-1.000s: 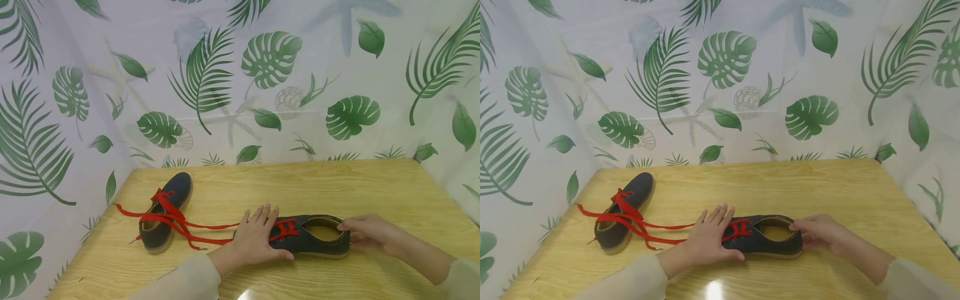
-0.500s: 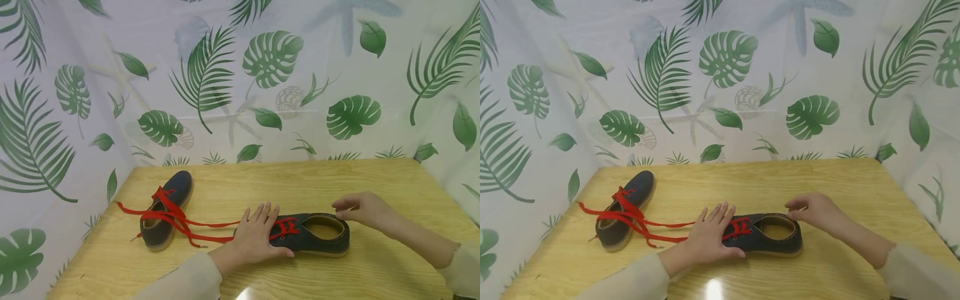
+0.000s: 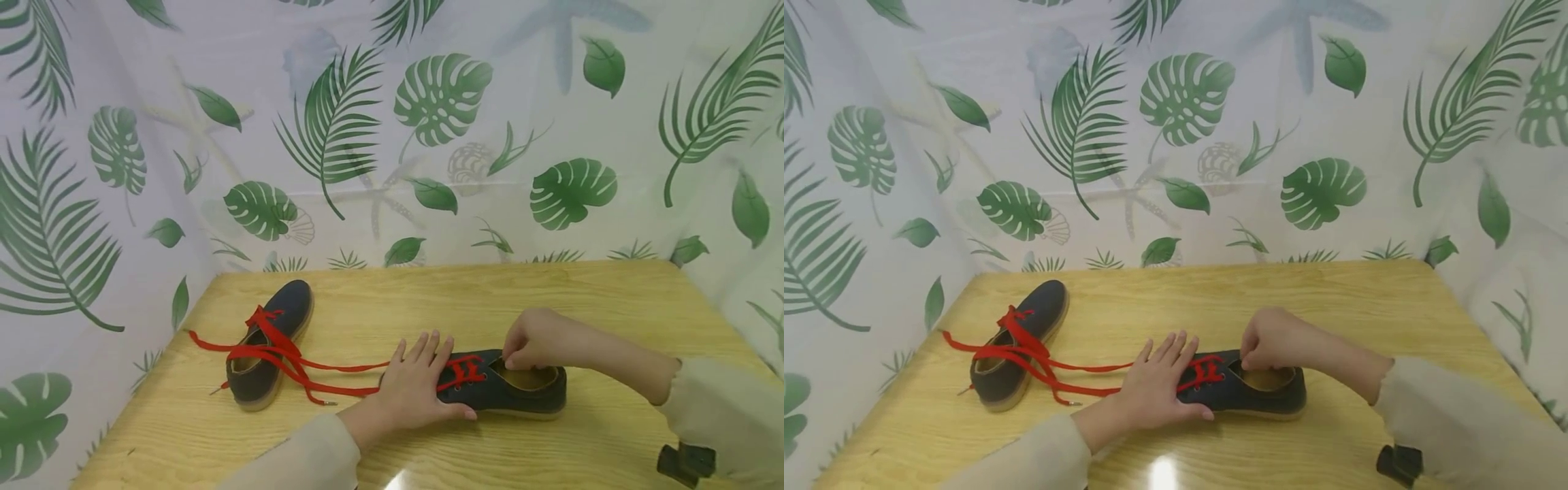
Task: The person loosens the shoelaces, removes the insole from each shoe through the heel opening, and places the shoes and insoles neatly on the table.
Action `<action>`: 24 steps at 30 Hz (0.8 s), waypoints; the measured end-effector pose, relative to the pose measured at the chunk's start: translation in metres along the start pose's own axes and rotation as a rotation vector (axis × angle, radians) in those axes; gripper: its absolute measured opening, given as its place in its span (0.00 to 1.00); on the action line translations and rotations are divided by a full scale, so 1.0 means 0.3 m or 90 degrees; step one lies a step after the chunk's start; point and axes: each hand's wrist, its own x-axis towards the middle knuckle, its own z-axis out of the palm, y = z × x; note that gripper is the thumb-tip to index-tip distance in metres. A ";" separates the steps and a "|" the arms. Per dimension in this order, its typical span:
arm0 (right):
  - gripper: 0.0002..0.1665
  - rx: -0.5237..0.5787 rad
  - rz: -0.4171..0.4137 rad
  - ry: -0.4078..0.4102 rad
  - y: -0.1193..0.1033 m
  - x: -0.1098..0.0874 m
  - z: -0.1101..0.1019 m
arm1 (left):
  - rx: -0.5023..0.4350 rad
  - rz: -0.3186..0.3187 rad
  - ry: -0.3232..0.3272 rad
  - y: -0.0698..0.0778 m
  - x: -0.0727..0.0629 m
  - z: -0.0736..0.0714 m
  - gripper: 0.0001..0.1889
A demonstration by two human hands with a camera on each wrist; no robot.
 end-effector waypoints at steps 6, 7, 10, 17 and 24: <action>0.23 -0.080 -0.028 -0.012 -0.003 0.028 0.054 | -0.013 0.004 -0.007 -0.002 0.000 -0.004 0.56; 0.25 -0.087 -0.021 -0.011 -0.002 0.030 0.063 | -0.013 0.005 -0.007 -0.002 0.000 -0.003 0.56; 0.24 -0.111 0.006 -0.008 0.006 0.032 0.092 | -0.012 0.004 -0.007 -0.003 0.000 -0.001 0.56; 0.09 -0.149 0.036 -0.026 0.027 0.036 0.126 | -0.001 0.003 -0.002 -0.003 0.005 0.010 0.56; 0.09 -0.148 0.051 -0.005 0.027 0.042 0.140 | -0.002 0.009 0.001 -0.006 0.003 0.007 0.56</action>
